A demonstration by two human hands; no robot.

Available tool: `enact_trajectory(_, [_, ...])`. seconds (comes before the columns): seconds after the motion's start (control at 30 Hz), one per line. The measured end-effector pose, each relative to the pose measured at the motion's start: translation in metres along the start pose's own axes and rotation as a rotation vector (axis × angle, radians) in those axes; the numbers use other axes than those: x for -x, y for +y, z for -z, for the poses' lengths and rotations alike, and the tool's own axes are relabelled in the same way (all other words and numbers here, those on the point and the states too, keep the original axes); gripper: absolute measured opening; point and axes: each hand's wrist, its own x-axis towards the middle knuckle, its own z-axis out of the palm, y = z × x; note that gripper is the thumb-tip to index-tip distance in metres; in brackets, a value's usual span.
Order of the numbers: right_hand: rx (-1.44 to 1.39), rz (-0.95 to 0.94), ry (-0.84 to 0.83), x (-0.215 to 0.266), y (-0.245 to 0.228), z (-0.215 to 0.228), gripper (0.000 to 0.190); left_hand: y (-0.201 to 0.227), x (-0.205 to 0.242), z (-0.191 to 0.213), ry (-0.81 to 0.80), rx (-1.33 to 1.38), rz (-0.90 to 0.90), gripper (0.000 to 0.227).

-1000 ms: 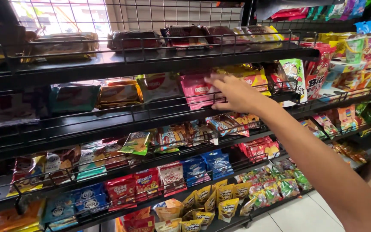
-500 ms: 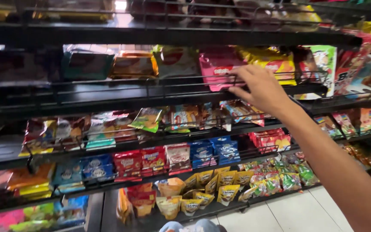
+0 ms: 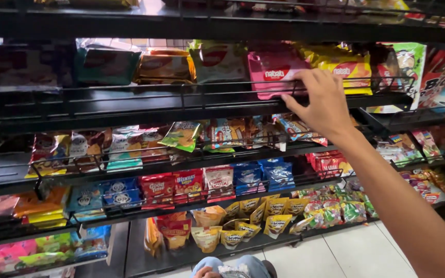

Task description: Stocking snack shelves by cleaning and scanning individual items from a box.

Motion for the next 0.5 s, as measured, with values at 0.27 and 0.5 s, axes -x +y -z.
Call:
enact_trajectory(0.27, [-0.089,0.036,0.262,0.076,-0.061,0.006,0.053,0.032,-0.024,0.055,0.055,0.323,0.306,0.019])
enact_trajectory(0.5, [-0.755,-0.327,-0.394,0.223,-0.158,-0.056,0.049,-0.018,0.083,0.151,0.338,0.259,0.684,0.020])
